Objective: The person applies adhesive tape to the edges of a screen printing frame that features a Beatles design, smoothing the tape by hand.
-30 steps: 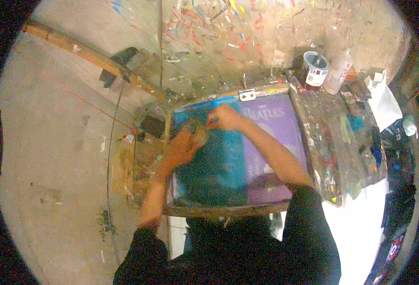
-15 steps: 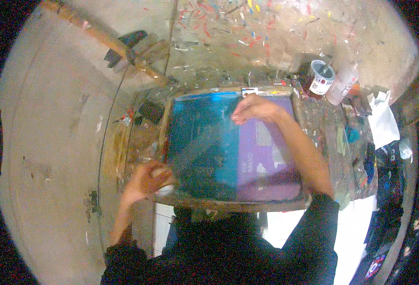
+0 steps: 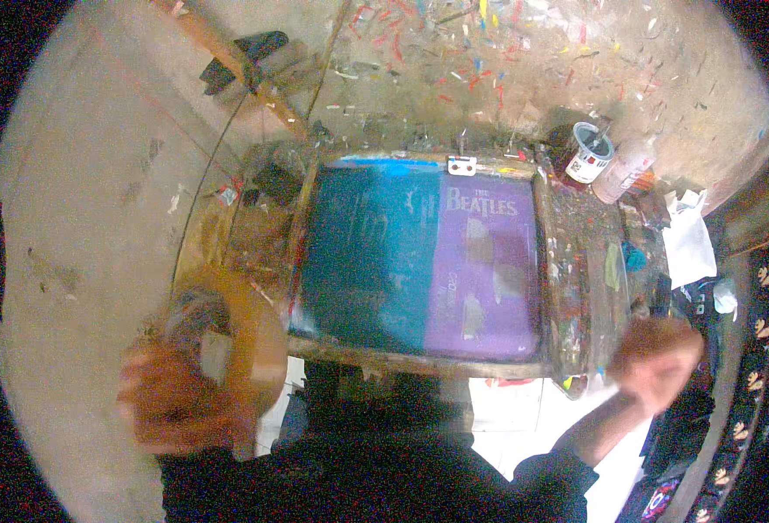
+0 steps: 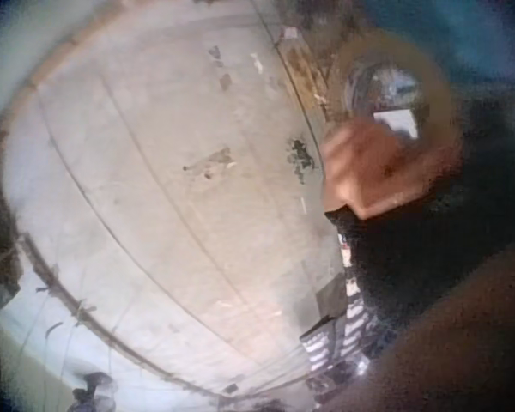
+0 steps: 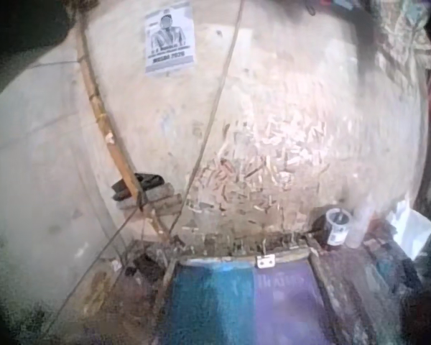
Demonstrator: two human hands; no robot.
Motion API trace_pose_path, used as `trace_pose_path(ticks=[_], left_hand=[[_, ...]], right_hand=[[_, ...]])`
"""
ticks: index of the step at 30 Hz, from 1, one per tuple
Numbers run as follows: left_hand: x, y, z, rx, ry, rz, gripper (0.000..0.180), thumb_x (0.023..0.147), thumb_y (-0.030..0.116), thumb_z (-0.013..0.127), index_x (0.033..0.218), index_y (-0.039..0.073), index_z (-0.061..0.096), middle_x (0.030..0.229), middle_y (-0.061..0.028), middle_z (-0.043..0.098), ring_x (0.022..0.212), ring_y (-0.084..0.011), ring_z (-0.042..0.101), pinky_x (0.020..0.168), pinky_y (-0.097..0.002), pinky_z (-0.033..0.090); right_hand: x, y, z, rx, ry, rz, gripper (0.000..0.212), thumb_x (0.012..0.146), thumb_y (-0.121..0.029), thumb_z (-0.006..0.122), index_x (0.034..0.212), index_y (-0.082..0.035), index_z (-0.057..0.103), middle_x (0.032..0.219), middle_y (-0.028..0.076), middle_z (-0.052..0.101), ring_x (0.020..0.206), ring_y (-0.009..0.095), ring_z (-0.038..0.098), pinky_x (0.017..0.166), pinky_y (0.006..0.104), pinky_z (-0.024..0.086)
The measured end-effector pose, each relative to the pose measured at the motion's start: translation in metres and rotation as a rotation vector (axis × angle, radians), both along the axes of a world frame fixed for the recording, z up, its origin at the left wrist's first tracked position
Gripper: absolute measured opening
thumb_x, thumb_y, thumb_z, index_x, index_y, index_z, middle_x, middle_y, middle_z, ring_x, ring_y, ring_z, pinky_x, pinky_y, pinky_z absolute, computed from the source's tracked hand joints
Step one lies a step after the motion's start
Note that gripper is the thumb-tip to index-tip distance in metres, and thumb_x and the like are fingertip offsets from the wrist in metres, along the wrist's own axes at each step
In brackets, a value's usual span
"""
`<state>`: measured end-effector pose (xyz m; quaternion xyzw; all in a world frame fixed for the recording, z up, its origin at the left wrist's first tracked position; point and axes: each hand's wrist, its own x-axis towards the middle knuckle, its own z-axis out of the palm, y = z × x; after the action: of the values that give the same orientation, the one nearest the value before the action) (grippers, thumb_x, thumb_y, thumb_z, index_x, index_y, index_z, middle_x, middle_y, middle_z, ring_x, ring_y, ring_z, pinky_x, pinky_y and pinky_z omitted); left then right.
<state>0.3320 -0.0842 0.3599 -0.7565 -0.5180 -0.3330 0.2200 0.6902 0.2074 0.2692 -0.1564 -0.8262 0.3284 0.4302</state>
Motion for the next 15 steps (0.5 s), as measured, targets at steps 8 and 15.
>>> trace_pose_path(ticks=[8, 15], left_hand=[[0.011, -0.040, 0.035, -0.017, 0.153, -0.187, 0.025, 0.082, 0.035, 0.071, 0.105, 0.023, 0.068, 0.077, -0.0052, 0.059, 0.062, -0.0123, 0.059, 0.047, -0.0248, 0.047], [0.005, -0.048, 0.042, -0.104, 0.179, -0.212, 0.026, 0.086, 0.037, 0.069, 0.108, 0.024, 0.068, 0.082, -0.0093, 0.064, 0.064, -0.0139, 0.062, 0.044, -0.0244, 0.048]], right_hand=[[0.113, -0.053, -0.024, 0.323, 0.321, -0.090, 0.034, 0.080, -0.035, 0.064, 0.089, -0.004, 0.053, 0.084, 0.009, 0.063, 0.072, 0.011, 0.059, 0.064, 0.0303, 0.048], [0.071, -0.052, -0.110, -0.007, 0.413, -0.337, 0.025, 0.081, -0.030, 0.064, 0.087, -0.007, 0.058, 0.078, 0.006, 0.062, 0.071, 0.012, 0.058, 0.067, 0.0320, 0.048]])
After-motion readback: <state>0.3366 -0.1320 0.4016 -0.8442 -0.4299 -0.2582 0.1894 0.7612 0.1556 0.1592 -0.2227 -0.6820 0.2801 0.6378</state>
